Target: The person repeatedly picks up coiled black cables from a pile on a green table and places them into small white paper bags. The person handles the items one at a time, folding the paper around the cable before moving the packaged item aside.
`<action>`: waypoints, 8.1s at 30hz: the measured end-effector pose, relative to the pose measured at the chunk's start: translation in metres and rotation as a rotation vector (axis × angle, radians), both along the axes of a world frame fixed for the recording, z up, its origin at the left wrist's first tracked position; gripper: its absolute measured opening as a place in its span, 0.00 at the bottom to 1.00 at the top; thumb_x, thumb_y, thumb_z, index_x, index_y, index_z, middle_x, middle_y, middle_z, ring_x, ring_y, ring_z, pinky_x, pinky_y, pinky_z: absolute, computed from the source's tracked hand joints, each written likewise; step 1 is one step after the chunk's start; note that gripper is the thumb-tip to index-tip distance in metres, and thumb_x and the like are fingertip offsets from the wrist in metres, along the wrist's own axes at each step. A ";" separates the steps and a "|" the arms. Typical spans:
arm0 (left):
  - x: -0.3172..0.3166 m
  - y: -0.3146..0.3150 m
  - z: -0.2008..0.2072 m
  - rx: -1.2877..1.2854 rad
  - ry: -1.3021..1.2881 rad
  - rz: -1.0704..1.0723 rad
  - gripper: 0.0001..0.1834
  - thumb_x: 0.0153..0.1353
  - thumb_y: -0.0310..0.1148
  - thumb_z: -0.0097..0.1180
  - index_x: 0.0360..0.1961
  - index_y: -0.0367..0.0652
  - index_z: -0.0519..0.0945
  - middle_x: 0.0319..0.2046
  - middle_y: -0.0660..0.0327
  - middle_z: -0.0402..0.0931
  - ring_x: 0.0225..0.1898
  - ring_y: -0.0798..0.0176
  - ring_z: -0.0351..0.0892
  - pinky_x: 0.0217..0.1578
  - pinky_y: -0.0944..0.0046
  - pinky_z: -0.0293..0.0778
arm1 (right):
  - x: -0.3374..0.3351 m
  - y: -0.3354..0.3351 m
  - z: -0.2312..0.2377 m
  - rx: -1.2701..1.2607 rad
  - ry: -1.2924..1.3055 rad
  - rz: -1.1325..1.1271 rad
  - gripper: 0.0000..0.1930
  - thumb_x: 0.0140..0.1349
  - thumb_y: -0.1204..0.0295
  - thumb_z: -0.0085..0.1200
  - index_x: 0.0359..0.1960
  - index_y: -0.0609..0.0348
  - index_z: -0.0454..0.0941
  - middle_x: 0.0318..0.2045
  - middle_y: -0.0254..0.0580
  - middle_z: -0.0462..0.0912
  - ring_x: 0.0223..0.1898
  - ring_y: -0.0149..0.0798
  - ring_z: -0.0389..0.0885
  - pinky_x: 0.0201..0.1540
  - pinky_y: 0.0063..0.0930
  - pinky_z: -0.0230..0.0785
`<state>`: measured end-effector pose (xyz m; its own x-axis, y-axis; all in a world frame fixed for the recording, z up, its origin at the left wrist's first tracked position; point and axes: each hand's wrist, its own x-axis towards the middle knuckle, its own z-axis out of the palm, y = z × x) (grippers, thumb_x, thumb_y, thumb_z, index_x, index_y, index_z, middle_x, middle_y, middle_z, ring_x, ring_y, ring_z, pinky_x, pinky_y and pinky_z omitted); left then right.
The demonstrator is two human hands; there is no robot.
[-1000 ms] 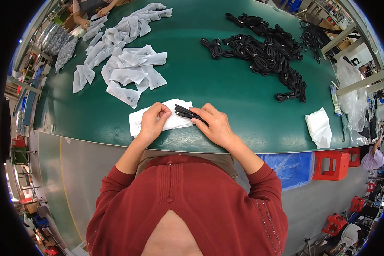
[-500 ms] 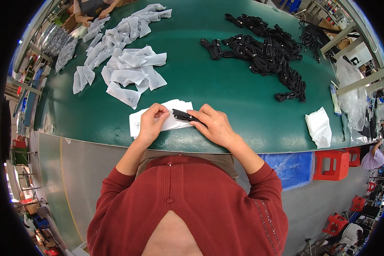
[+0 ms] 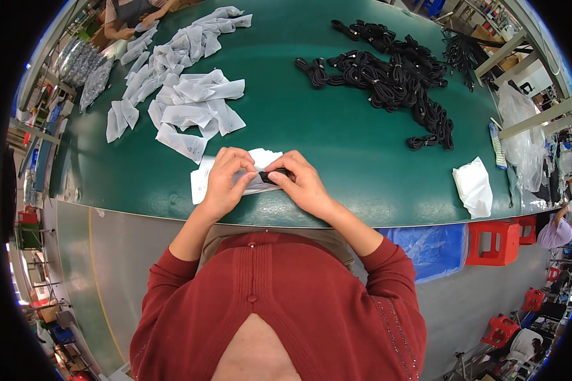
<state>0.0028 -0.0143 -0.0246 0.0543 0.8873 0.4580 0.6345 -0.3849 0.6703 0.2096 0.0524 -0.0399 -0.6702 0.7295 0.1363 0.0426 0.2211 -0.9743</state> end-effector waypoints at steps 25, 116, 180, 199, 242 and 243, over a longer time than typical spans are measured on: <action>-0.015 0.003 -0.016 -0.074 0.069 0.015 0.13 0.53 0.27 0.69 0.40 0.39 0.81 0.39 0.59 0.76 0.36 0.60 0.77 0.36 0.64 0.74 | 0.189 0.099 -0.024 0.592 -1.090 -0.960 0.16 0.63 0.59 0.61 0.44 0.53 0.73 0.39 0.58 0.75 0.36 0.63 0.80 0.37 0.50 0.75; -0.106 0.077 -0.026 -0.128 0.779 0.392 0.35 0.53 0.44 0.67 0.64 0.74 0.72 0.76 0.54 0.41 0.75 0.33 0.38 0.56 0.10 0.39 | 0.059 0.087 -0.036 0.760 -0.380 -0.564 0.23 0.56 0.73 0.63 0.55 0.62 0.76 0.40 0.49 0.78 0.43 0.51 0.76 0.46 0.42 0.72; -0.339 0.135 -0.109 -0.072 0.380 0.932 0.49 0.63 0.57 0.56 0.73 0.34 0.51 0.67 0.28 0.53 0.69 0.29 0.53 0.68 0.39 0.51 | 0.043 0.098 -0.027 0.941 -0.369 -0.824 0.22 0.51 0.80 0.62 0.51 0.62 0.78 0.36 0.46 0.78 0.37 0.50 0.76 0.40 0.39 0.72; -0.004 -0.004 -0.009 -0.006 0.122 0.103 0.09 0.54 0.25 0.67 0.37 0.38 0.82 0.36 0.58 0.77 0.33 0.62 0.77 0.35 0.65 0.75 | 0.032 0.071 -0.035 0.617 -0.248 -0.454 0.13 0.64 0.72 0.58 0.48 0.65 0.80 0.26 0.45 0.82 0.24 0.41 0.80 0.29 0.33 0.74; -0.010 0.003 0.008 -0.090 -0.031 -0.009 0.04 0.57 0.21 0.60 0.31 0.38 0.77 0.37 0.59 0.78 0.39 0.59 0.76 0.38 0.64 0.71 | 0.000 -0.009 -0.005 0.745 -0.116 -0.109 0.10 0.60 0.72 0.62 0.39 0.59 0.75 0.28 0.42 0.80 0.25 0.46 0.77 0.30 0.37 0.70; -0.010 0.002 0.007 -0.064 -0.002 -0.029 0.04 0.56 0.21 0.61 0.30 0.38 0.77 0.37 0.59 0.78 0.39 0.58 0.75 0.39 0.63 0.71 | 0.000 -0.010 -0.007 0.688 -0.105 -0.141 0.10 0.60 0.71 0.62 0.40 0.58 0.75 0.27 0.42 0.80 0.25 0.46 0.76 0.31 0.37 0.70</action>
<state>-0.0070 -0.0119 -0.0172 0.0795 0.9128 0.4006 0.6225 -0.3594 0.6952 0.2093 0.0420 -0.0469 -0.6105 0.5821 0.5371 0.2023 0.7702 -0.6049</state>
